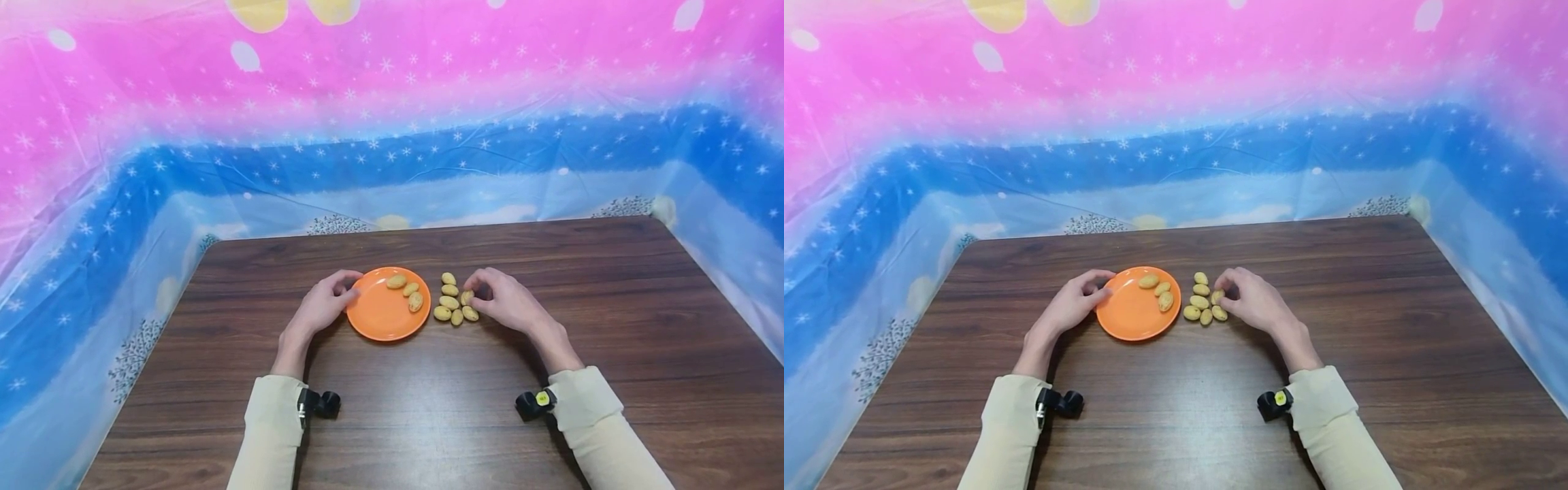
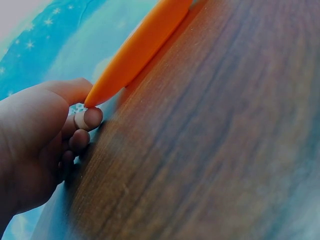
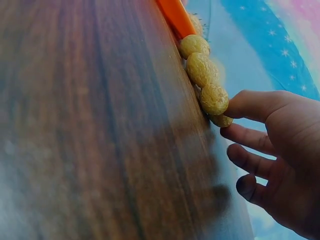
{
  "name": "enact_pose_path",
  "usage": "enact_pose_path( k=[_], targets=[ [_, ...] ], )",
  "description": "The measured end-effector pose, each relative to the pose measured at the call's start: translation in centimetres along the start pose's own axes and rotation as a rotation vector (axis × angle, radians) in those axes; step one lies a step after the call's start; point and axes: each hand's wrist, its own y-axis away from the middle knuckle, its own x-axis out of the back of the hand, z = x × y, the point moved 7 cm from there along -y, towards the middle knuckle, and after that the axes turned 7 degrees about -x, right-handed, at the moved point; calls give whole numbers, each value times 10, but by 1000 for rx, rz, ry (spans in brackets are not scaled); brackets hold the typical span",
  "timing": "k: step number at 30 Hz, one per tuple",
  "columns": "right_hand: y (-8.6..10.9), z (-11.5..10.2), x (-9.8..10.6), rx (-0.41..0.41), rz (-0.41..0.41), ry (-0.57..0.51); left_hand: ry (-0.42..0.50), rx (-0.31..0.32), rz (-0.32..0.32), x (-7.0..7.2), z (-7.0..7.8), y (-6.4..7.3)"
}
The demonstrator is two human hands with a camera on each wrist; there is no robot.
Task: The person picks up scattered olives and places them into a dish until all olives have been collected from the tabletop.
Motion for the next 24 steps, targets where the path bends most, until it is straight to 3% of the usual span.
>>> enact_pose_path(
  k=[24],
  targets=[
    [2,-2,1,-5,8,-18,0,-9,5,0,-1,0]
  ],
)
